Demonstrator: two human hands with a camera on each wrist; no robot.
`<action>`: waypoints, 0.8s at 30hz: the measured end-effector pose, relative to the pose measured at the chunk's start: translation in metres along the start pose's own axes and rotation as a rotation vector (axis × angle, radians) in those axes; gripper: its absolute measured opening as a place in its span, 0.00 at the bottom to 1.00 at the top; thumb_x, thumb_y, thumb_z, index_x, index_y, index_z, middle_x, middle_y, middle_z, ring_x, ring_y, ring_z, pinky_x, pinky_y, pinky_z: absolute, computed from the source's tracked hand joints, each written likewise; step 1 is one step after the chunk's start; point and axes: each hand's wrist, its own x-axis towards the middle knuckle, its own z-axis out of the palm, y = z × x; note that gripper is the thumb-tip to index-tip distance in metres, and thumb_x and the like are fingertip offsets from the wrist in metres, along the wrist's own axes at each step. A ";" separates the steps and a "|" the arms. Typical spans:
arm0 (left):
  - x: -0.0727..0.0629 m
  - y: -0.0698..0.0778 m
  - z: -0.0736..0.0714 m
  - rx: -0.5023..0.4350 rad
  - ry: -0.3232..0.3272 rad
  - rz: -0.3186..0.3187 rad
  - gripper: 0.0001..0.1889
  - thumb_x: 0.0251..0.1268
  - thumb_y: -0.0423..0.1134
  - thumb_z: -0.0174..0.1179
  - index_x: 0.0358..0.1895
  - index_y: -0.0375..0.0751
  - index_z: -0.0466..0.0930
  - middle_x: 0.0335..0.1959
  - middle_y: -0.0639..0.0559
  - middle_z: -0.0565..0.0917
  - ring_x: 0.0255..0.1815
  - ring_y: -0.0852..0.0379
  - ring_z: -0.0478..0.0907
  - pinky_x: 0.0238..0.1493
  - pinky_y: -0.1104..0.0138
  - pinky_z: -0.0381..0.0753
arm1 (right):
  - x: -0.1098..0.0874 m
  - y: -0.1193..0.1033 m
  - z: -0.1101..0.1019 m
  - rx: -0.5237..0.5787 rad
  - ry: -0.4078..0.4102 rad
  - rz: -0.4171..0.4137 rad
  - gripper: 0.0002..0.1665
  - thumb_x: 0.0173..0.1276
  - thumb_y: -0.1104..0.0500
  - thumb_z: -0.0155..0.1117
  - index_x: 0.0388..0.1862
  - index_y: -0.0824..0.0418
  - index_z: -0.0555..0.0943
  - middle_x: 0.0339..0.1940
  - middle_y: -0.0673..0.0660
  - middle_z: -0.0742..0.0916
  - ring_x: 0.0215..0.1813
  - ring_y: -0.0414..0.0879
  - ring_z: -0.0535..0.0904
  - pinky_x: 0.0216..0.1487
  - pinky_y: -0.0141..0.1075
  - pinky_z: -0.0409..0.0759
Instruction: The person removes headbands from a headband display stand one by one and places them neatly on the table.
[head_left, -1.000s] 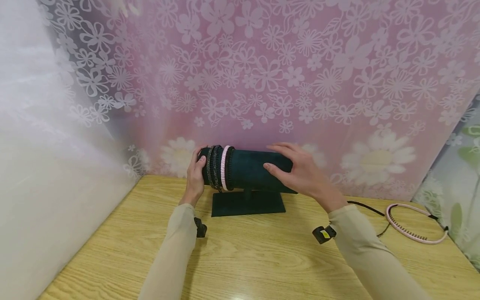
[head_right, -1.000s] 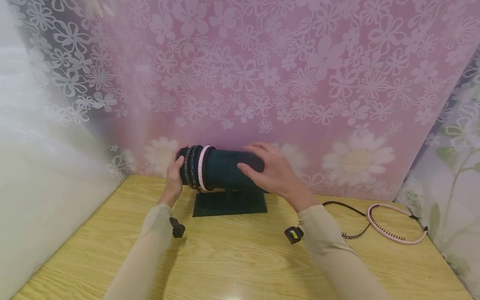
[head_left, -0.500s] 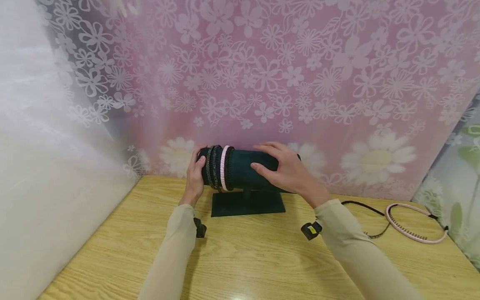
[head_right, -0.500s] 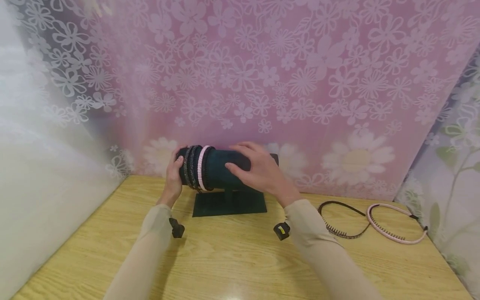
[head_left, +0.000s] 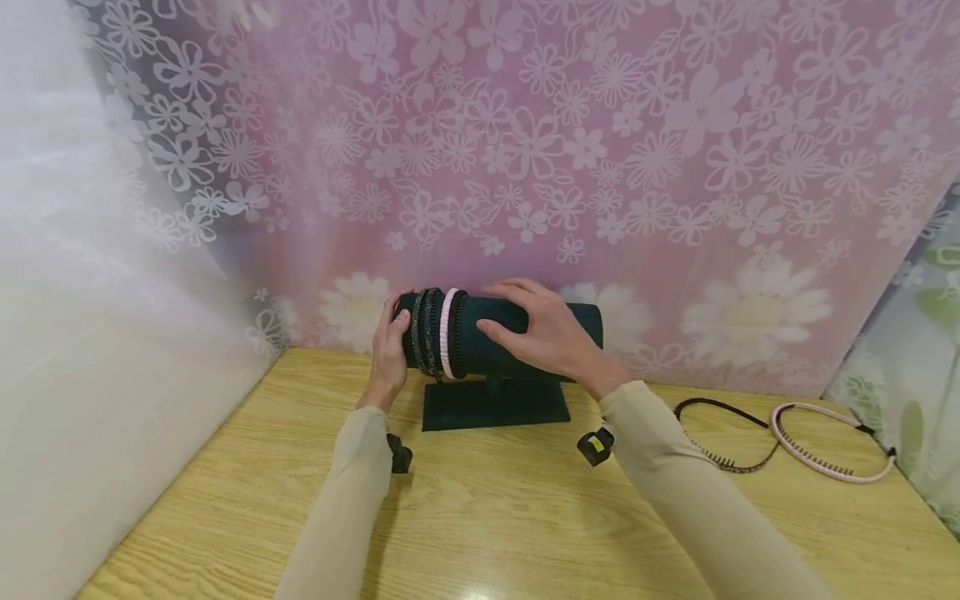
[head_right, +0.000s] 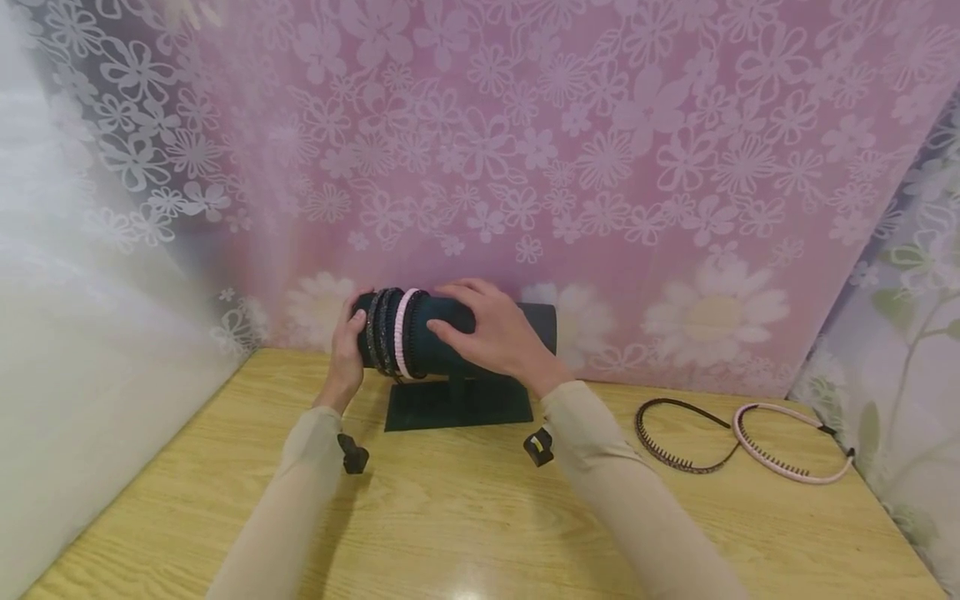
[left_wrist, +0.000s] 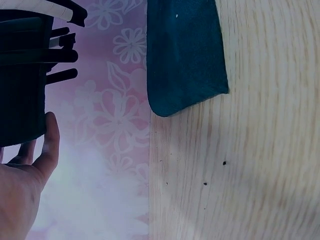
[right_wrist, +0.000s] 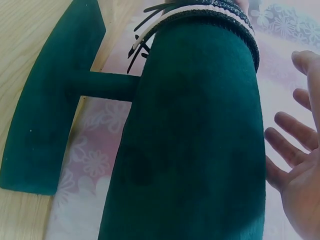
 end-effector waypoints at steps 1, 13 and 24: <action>0.000 0.001 0.000 -0.007 0.000 -0.004 0.27 0.80 0.44 0.36 0.77 0.42 0.63 0.74 0.41 0.69 0.70 0.42 0.69 0.74 0.46 0.62 | 0.001 0.000 0.001 0.001 -0.003 0.001 0.30 0.71 0.45 0.68 0.71 0.49 0.78 0.69 0.56 0.80 0.72 0.54 0.73 0.72 0.56 0.72; 0.013 -0.040 0.003 -0.013 0.032 0.023 0.28 0.80 0.53 0.36 0.76 0.50 0.65 0.72 0.52 0.72 0.67 0.48 0.70 0.71 0.48 0.65 | 0.007 -0.001 0.013 -0.025 -0.039 0.006 0.32 0.72 0.43 0.66 0.71 0.50 0.77 0.68 0.55 0.81 0.68 0.54 0.76 0.67 0.53 0.76; 0.013 -0.041 0.004 -0.054 0.025 0.023 0.28 0.80 0.52 0.36 0.76 0.49 0.64 0.69 0.49 0.72 0.61 0.48 0.72 0.64 0.52 0.70 | 0.010 -0.005 0.021 -0.230 -0.072 0.017 0.37 0.68 0.36 0.67 0.73 0.45 0.75 0.61 0.57 0.81 0.62 0.57 0.76 0.65 0.58 0.72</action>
